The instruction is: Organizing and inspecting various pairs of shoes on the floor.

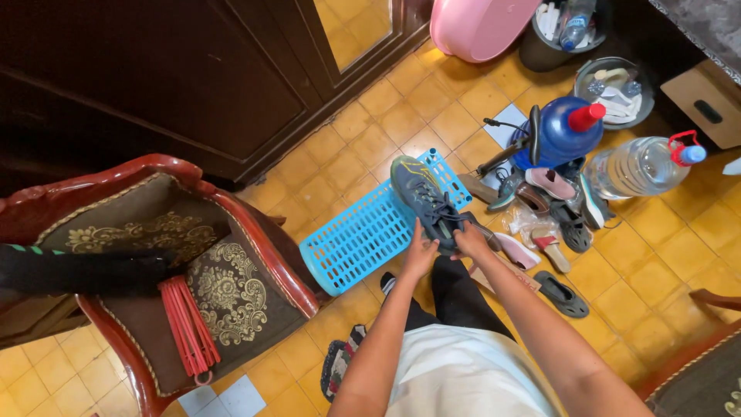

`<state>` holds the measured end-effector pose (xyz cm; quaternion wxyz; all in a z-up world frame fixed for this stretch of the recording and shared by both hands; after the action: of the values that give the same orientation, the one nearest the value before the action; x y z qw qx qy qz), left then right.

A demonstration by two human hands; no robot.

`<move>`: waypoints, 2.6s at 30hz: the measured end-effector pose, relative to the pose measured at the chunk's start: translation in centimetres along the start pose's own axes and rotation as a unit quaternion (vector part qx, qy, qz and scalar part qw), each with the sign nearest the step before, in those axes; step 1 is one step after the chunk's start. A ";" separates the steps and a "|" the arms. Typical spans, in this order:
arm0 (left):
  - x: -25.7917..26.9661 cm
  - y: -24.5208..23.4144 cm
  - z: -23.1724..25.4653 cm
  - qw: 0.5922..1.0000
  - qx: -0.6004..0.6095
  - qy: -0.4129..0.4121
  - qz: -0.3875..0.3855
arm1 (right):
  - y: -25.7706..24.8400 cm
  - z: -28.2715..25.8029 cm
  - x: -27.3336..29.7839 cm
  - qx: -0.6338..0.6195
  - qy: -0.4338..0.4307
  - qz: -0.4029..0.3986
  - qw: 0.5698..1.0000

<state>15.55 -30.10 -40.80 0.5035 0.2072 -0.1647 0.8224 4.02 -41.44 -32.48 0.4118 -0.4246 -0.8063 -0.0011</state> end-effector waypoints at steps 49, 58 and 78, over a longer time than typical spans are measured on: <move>7.7 -10.2 8.7 0.890 -0.125 0.014 0.438 | 10.9 -4.7 -4.9 0.325 -0.409 -0.183 0.833; 11.3 -18.1 2.7 0.928 -0.107 0.031 0.355 | 20.6 -1.6 -1.8 0.299 -0.416 -0.131 0.849; 9.4 -19.3 3.4 0.920 -0.342 0.043 0.184 | 18.3 -2.9 -0.4 0.059 -0.361 0.028 0.930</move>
<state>29.65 -16.11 -31.95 0.3903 -0.0475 -0.4497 0.8020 18.64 -30.98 -37.16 0.1166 -0.3934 -0.8871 0.2114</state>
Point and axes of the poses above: each hand's wrist, its own x-axis away from the middle knuckle, its own y-axis out of the palm, z = x × y, the point moved 5 cm from there along -x, towards the middle knuckle, and after that the axes turned 10 degrees about -y, right-handed, at the moved point
